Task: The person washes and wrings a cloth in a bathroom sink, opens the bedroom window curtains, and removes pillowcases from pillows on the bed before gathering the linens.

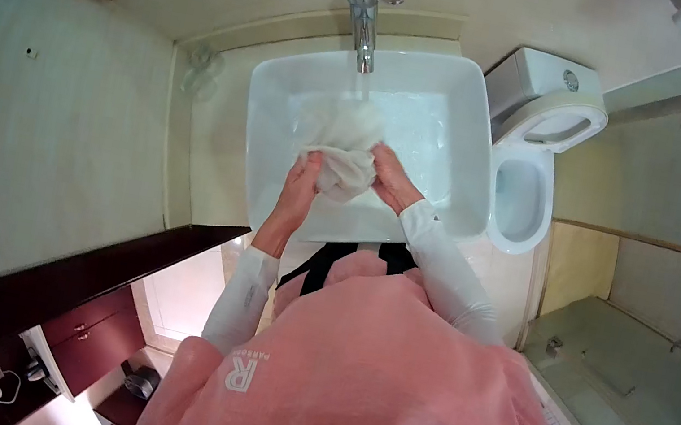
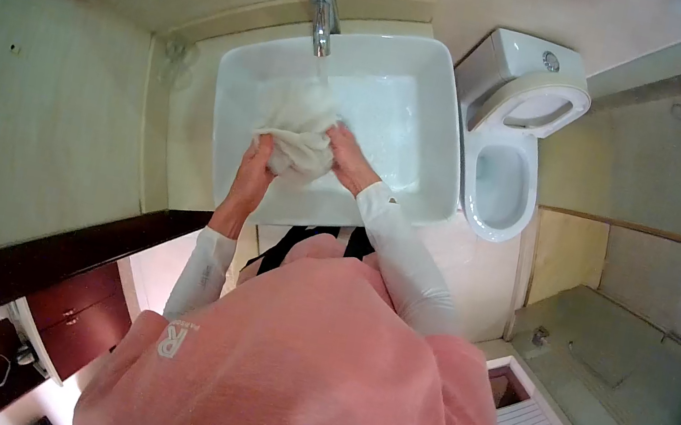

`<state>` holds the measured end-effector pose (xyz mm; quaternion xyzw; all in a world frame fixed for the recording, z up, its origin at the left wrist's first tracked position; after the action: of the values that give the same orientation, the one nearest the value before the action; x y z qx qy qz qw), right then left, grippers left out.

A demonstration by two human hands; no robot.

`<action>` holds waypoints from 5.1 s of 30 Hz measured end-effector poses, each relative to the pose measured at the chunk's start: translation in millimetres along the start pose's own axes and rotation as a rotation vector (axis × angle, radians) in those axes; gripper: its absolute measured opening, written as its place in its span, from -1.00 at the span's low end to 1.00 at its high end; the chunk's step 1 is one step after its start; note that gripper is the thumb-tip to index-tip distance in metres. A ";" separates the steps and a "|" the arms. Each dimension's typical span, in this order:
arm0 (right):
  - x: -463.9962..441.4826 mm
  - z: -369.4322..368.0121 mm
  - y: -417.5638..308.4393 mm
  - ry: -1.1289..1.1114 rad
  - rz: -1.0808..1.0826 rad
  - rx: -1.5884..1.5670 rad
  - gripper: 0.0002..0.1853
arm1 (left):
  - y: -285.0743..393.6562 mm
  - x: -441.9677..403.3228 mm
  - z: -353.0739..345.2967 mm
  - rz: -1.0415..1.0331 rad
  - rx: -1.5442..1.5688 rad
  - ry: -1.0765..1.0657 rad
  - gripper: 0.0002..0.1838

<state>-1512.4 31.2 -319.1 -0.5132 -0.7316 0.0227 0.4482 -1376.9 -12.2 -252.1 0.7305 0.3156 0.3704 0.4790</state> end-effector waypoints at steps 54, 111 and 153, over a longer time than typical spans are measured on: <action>41.5 41.4 -48.3 0.519 0.283 0.822 -0.52 | -92.7 12.9 115.8 -0.020 -1.196 -0.018 -0.24; 230.2 -180.7 -168.3 -0.322 0.987 0.509 -0.72 | -77.2 41.1 100.2 -0.122 -0.865 -0.128 -0.58; 159.0 -98.0 -218.0 0.082 0.979 0.525 -0.77 | -145.0 -107.7 48.7 -0.560 -1.060 -0.300 -0.78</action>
<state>-1616.5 9.0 -52.5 -0.6647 -0.3594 0.3898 0.5264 -1407.9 -73.2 -426.2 0.3265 0.1977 0.2304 0.8951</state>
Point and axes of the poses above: each hand's wrist, its own x-axis away from the middle knuckle, its own z-axis out of the back of the hand, y = z × x, the point moved 6 cm from there along -x, towards the middle knuckle, and after that the axes turned 15 degrees about -z, right-handed, at the moved point
